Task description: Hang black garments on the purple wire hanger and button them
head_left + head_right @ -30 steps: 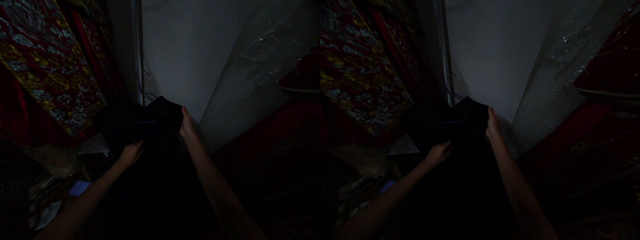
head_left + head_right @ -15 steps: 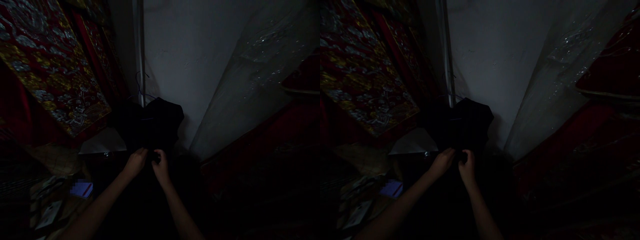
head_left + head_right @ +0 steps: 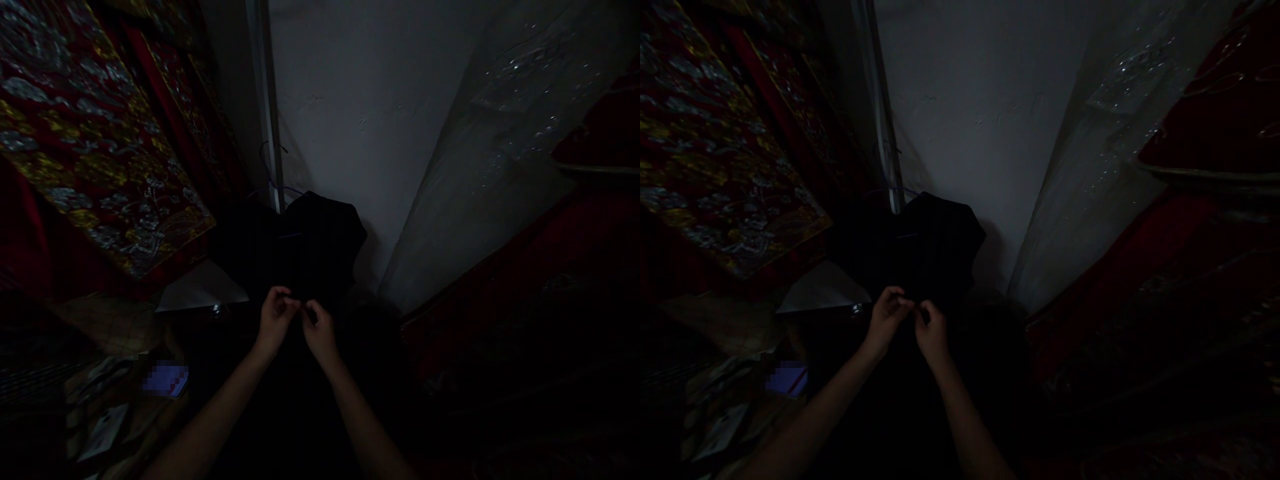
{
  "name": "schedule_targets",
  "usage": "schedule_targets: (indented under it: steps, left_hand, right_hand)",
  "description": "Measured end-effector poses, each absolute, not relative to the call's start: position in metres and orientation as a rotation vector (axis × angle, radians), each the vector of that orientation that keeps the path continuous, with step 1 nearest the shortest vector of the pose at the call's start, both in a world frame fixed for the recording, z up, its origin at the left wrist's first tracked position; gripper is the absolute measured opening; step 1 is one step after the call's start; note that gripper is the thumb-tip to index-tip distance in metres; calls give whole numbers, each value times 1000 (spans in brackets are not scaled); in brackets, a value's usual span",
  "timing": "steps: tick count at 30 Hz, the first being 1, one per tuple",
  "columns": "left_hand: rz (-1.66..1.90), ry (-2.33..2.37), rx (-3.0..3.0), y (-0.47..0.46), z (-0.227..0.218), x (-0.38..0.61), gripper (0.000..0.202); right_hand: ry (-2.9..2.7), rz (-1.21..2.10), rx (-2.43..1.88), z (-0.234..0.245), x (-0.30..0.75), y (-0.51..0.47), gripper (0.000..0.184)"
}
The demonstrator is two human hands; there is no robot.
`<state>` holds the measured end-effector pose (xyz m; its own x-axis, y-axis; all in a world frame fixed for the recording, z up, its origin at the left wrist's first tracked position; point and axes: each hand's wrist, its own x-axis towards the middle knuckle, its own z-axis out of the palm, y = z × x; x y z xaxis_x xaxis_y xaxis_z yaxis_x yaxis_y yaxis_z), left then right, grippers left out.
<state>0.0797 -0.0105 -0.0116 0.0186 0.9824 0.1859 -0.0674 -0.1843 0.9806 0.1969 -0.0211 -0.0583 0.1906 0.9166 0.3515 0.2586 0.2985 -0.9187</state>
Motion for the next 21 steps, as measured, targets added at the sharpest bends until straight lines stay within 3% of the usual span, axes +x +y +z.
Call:
schedule_targets:
  steps: [5,15,21]
  left_hand:
    - [1473,980,1045,-8,14,94,42]
    - [1771,824,1067,62,139,95,45]
    - [1802,769,1359,61,146,88,37]
  right_hand:
    - [-1354,677,-1259,-63,203,-16,22]
    - [-1505,599,-1374,-95,222,1,24]
    - [-1714,695,-1241,-49,239,17,12]
